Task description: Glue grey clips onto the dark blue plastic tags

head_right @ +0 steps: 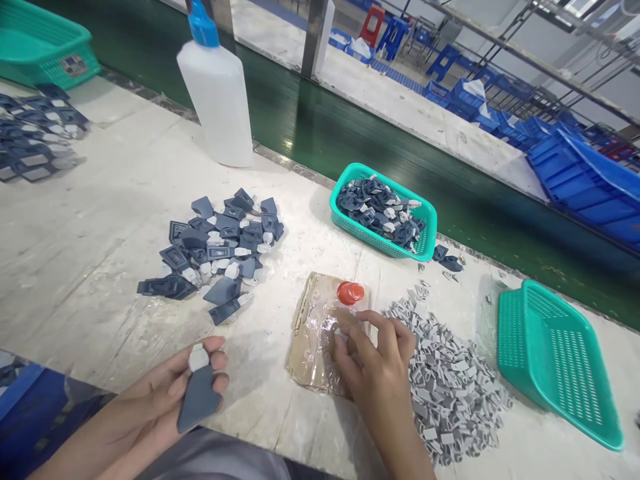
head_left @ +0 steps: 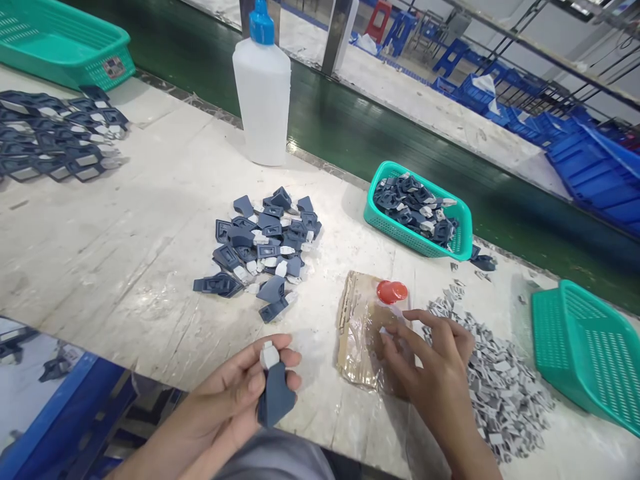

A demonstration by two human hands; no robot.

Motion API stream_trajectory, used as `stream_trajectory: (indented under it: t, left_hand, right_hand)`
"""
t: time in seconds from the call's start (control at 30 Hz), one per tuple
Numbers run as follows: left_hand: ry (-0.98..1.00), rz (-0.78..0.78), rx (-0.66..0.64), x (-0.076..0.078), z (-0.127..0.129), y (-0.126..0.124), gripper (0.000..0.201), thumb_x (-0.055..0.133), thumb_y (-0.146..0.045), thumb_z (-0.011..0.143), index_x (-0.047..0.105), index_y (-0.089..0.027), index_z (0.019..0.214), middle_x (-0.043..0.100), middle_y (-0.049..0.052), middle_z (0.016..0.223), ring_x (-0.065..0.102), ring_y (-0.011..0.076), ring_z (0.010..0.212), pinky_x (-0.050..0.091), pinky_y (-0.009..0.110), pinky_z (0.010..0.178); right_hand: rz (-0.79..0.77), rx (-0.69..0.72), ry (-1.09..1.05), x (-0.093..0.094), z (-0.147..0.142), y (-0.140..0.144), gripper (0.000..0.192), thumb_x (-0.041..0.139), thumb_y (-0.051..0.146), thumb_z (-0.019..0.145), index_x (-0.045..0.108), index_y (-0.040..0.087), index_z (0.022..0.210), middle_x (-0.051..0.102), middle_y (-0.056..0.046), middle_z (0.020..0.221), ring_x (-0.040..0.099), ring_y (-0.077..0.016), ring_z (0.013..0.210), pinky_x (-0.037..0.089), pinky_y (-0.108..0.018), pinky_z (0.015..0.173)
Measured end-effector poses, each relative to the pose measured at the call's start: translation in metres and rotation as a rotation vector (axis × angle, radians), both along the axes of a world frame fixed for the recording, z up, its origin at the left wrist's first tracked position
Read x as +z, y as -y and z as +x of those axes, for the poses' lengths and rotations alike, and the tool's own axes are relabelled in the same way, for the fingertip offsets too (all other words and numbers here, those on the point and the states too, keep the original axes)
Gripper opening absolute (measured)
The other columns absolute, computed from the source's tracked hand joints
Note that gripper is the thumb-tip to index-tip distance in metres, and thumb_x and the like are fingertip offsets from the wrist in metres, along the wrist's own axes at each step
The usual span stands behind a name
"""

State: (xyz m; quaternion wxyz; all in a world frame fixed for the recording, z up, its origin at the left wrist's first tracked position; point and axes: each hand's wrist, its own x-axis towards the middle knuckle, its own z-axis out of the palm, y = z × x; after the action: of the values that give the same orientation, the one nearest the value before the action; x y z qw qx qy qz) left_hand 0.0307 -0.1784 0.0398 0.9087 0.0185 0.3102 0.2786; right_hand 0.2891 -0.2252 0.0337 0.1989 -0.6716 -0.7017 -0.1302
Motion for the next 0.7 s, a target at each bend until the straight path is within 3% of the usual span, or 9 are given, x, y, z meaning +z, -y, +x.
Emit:
stream_trajectory:
  t: [0.17,0.27,0.37,0.5,0.7]
  left_hand:
    - [0.002,0.127,-0.128,0.003,0.002,-0.001,0.022,0.076,-0.031,0.064,0.067,-0.028,0.084,0.062,-0.001,0.076,0.066,0.0184,0.078,0.05,0.017,0.049]
    - [-0.063,0.169,-0.151,0.004,0.006,0.0,0.02,0.075,-0.032,0.064,0.064,-0.03,0.08,0.057,-0.003,0.07,0.061,0.0129,0.067,0.041,0.01,0.035]
    - [-0.197,0.222,-0.129,0.006,0.011,0.002,0.018,0.072,-0.035,0.068,0.065,-0.028,0.084,0.058,-0.003,0.072,0.06,0.0115,0.067,0.047,0.013,0.043]
    - [-0.313,0.181,-0.104,0.008,0.017,0.003,0.028,0.07,-0.036,0.071,0.068,-0.027,0.097,0.065,0.003,0.092,0.063,0.0211,0.094,0.055,0.025,0.069]
    - [-0.331,0.248,-0.101,0.001,0.024,0.005,0.024,0.074,-0.032,0.068,0.069,-0.025,0.09,0.066,0.005,0.093,0.057,0.0286,0.106,0.057,0.033,0.068]
  right_hand:
    - [0.077,-0.024,-0.069,0.013,0.0,0.004,0.006,0.064,0.021,0.077,0.062,0.021,0.083,0.055,-0.006,0.096,0.049,-0.02,0.089,0.032,-0.039,0.082]
    - [0.162,-0.08,-0.082,0.019,-0.003,0.006,0.009,0.066,0.02,0.075,0.061,0.021,0.083,0.056,-0.006,0.091,0.052,-0.0192,0.084,0.031,-0.039,0.08]
    - [0.194,-0.096,-0.034,0.017,-0.005,0.006,0.011,0.068,0.018,0.073,0.061,0.02,0.081,0.057,-0.006,0.09,0.052,-0.02,0.083,0.032,-0.039,0.079]
    - [0.162,-0.088,-0.039,0.008,-0.007,0.005,0.01,0.067,0.019,0.073,0.061,0.019,0.081,0.058,-0.008,0.09,0.052,-0.0207,0.084,0.033,-0.04,0.079]
    - [0.174,-0.11,-0.017,0.006,-0.011,0.009,0.008,0.067,0.02,0.074,0.061,0.018,0.078,0.058,-0.008,0.088,0.051,-0.0193,0.078,0.032,-0.038,0.075]
